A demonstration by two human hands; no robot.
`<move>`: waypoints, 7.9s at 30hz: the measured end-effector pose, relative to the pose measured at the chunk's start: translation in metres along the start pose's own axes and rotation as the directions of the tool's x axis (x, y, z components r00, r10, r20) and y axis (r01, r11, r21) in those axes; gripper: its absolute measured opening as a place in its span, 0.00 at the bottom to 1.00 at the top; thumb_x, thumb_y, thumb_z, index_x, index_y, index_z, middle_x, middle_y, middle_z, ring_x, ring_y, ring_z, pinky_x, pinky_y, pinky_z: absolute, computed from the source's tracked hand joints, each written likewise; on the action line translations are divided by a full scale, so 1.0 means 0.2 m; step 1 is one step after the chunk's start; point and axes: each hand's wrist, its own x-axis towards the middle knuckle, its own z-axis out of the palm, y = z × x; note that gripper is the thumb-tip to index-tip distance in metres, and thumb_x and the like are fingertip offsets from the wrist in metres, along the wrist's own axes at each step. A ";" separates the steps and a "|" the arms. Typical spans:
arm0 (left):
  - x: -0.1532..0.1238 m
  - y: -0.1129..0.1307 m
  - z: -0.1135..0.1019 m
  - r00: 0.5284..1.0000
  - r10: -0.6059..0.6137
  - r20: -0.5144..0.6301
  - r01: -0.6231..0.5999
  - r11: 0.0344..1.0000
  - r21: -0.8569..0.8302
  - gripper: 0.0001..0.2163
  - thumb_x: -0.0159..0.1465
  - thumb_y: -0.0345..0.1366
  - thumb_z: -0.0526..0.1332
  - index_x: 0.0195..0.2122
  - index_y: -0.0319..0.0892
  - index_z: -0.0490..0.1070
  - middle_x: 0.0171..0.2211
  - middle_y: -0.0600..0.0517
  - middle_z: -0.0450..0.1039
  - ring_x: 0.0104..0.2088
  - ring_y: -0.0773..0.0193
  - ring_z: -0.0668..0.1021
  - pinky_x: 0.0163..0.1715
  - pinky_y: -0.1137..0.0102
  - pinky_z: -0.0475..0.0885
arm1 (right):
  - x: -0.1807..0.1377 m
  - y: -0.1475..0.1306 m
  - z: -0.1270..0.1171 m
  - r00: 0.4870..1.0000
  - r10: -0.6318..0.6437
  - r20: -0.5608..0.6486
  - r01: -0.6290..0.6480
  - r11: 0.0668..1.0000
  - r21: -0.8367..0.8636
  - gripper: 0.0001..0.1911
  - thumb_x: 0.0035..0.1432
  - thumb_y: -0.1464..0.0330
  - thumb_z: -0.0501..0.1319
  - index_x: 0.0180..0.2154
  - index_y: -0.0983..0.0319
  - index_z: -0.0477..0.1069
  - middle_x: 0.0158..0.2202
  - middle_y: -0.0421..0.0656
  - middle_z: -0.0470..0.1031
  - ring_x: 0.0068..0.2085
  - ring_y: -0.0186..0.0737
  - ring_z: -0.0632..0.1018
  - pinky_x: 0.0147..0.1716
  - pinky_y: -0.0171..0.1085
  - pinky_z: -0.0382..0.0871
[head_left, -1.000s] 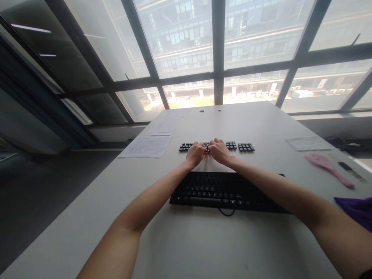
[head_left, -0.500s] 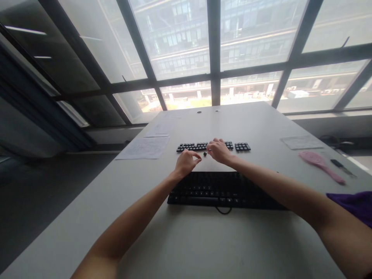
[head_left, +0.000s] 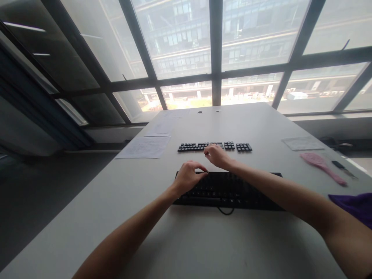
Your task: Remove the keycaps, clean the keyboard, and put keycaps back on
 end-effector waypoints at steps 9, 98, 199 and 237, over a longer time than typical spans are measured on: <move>-0.08 0.06 0.12 0.985 0.048 0.165 -0.012 0.978 -0.210 0.04 0.60 0.34 0.67 0.33 0.46 0.82 0.35 0.52 0.83 0.38 0.58 0.81 0.51 0.62 0.71 | -0.60 -0.08 -0.14 0.969 0.248 0.002 -0.201 0.783 0.589 0.03 0.54 0.71 0.66 0.31 0.62 0.80 0.29 0.42 0.81 0.31 0.40 0.79 0.34 0.36 0.71; 0.56 -0.23 0.23 0.999 -0.014 0.029 0.001 0.923 0.386 0.05 0.61 0.32 0.65 0.32 0.44 0.82 0.32 0.47 0.80 0.44 0.54 0.78 0.48 0.64 0.73 | -0.03 0.23 -0.01 0.997 0.002 -0.080 -0.012 0.991 -0.130 0.14 0.63 0.75 0.56 0.30 0.64 0.79 0.36 0.52 0.80 0.46 0.49 0.69 0.48 0.47 0.52; -0.10 0.13 0.33 0.926 0.358 0.123 -0.358 0.933 -0.017 0.05 0.65 0.32 0.64 0.33 0.43 0.79 0.38 0.52 0.80 0.39 0.61 0.74 0.44 0.65 0.72 | -0.87 -0.05 -0.14 0.978 0.184 -0.095 -0.105 0.838 0.536 0.05 0.59 0.75 0.64 0.32 0.60 0.76 0.33 0.42 0.77 0.36 0.40 0.76 0.38 0.38 0.69; -0.16 0.16 0.35 0.904 0.413 0.112 -0.426 0.894 0.140 0.10 0.71 0.33 0.55 0.35 0.41 0.74 0.38 0.49 0.78 0.38 0.60 0.73 0.44 0.63 0.71 | -0.91 -0.09 -0.14 0.991 0.016 -0.133 0.037 0.923 0.384 0.08 0.63 0.73 0.58 0.32 0.60 0.74 0.37 0.46 0.76 0.40 0.42 0.75 0.42 0.41 0.71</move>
